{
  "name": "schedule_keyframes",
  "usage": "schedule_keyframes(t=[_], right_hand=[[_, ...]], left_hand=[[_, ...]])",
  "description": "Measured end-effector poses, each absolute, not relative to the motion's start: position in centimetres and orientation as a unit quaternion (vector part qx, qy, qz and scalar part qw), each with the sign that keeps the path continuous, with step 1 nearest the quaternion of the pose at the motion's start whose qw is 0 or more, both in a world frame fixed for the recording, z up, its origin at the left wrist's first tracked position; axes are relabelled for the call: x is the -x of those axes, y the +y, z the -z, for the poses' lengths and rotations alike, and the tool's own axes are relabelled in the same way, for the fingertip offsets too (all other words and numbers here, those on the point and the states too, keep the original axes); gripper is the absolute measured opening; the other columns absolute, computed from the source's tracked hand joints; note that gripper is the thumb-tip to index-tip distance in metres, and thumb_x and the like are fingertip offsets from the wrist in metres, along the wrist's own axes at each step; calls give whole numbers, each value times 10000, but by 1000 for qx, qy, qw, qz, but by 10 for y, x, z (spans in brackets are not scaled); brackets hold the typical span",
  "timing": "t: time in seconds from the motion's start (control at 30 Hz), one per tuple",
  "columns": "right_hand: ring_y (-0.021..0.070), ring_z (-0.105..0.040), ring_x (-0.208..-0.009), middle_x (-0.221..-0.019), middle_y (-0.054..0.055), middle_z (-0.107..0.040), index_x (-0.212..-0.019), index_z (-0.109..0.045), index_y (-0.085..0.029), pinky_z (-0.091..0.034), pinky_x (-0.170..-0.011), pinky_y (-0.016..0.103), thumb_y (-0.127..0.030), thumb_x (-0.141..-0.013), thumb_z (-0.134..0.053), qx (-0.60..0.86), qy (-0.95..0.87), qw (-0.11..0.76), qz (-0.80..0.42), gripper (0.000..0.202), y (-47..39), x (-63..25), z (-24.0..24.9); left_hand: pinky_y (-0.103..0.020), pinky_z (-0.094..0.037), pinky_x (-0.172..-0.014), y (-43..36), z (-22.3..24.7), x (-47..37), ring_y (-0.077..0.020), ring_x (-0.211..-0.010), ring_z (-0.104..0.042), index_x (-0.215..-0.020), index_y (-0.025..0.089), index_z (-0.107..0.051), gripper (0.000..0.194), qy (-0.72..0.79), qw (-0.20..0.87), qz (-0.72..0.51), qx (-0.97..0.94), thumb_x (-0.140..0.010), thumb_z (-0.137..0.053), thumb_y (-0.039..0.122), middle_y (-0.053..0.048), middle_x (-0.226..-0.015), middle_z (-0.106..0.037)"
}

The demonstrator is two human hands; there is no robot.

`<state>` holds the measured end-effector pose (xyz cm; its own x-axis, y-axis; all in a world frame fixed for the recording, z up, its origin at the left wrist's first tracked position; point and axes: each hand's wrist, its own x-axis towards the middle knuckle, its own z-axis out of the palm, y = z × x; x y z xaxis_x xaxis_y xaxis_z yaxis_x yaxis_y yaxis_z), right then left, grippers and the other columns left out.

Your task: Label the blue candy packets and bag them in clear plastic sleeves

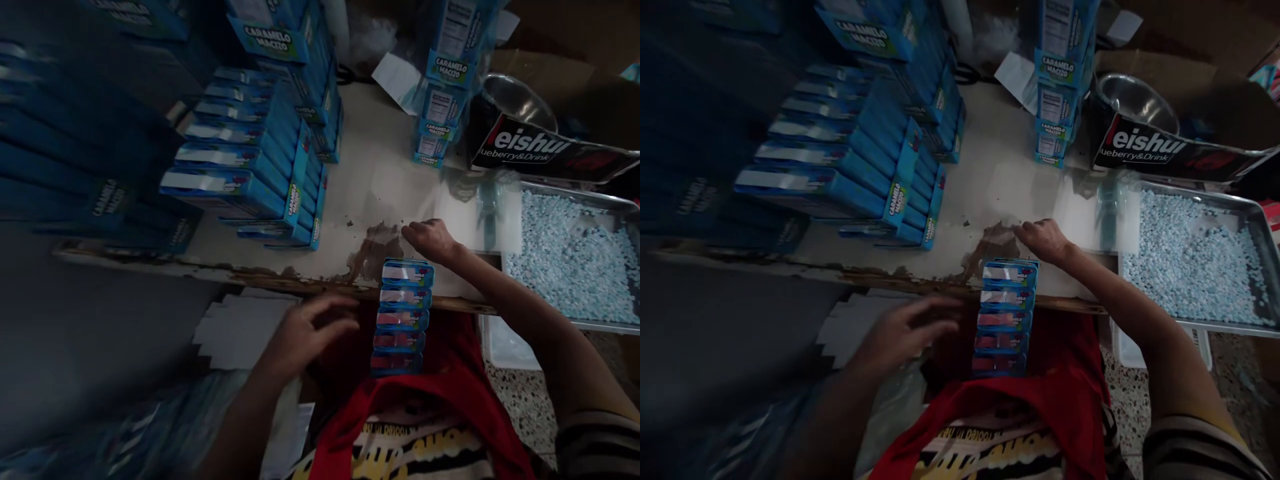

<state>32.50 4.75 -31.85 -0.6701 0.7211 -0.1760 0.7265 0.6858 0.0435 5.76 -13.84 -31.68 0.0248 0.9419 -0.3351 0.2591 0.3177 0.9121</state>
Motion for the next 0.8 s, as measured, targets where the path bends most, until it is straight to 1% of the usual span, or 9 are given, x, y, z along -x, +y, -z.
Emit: schedule_keyframes(t=[0.03,0.1,0.2,0.27,0.37,0.43,0.5,0.63,0.8], right_hand=[[159,-545,-713,-1007,65,-792,-1148,-757,-209,-210,-626,336,-120,-1035,-432,-397,913,92,22,355,49,-323,321],[156,-570,-722,-1013,57,-805,-1125,-766,-214,-222,-626,322,-177,-1055,-449,-412,906,84,38,327,52,-323,323],[161,-628,-759,-1033,53,-823,-1075,-775,-222,-251,-637,312,-254,-1068,-483,-437,895,60,62,293,53,-322,323],[168,-652,-779,-1030,51,-830,-1072,-777,-230,-264,-643,312,-272,-1060,-519,-439,894,51,77,262,51,-322,323],[172,-665,-790,-1019,48,-832,-1083,-775,-234,-271,-649,314,-284,-1057,-552,-434,894,45,101,230,46,-323,323],[169,-666,-795,-1053,49,-832,-1100,-774,-232,-270,-650,317,-276,-1056,-563,-434,892,48,115,221,42,-327,322],[168,-664,-806,-1103,54,-827,-1113,-779,-229,-262,-647,320,-260,-1047,-586,-435,890,61,120,206,38,-333,316],[171,-666,-836,-1079,62,-820,-1034,-793,-209,-250,-646,321,-216,-1020,-637,-454,875,103,132,157,25,-349,297],[160,-651,-780,-978,78,-817,-943,-804,-177,-275,-652,320,-175,-1011,-622,-496,838,144,178,194,3,-349,277]], left_hand=[[-438,-639,-931,-119,311,-57,-316,-935,-773,-947,272,-856,315,636,448,-342,-527,-815,-842,558,-81,-951,-817],[-404,-610,-945,-77,304,-63,-268,-926,-743,-1003,262,-839,259,615,299,-375,-626,-920,-766,497,-67,-980,-805],[-450,-543,-1066,-16,309,-85,-304,-1147,-693,-1127,212,-813,245,522,161,-321,-774,-930,-760,349,-124,-1195,-778],[-465,-533,-1041,11,318,-98,-333,-1215,-655,-1190,187,-784,280,484,112,-230,-837,-938,-723,291,-155,-1262,-745],[-398,-534,-865,23,332,-105,-304,-1072,-682,-1088,168,-771,214,465,72,-123,-874,-990,-584,200,-148,-1101,-748],[-358,-508,-777,18,337,-101,-274,-975,-695,-989,169,-764,248,466,65,-105,-876,-1012,-517,166,-130,-986,-739],[-333,-493,-749,10,338,-96,-251,-925,-699,-945,177,-762,261,461,86,-119,-875,-1033,-518,195,-111,-934,-733],[-307,-506,-772,-6,330,-90,-219,-901,-691,-958,191,-773,218,440,138,-126,-878,-1033,-572,227,-84,-950,-735],[-310,-514,-720,-24,307,-94,-230,-930,-695,-1014,177,-774,186,455,116,-85,-879,-998,-590,151,-110,-1043,-725]])
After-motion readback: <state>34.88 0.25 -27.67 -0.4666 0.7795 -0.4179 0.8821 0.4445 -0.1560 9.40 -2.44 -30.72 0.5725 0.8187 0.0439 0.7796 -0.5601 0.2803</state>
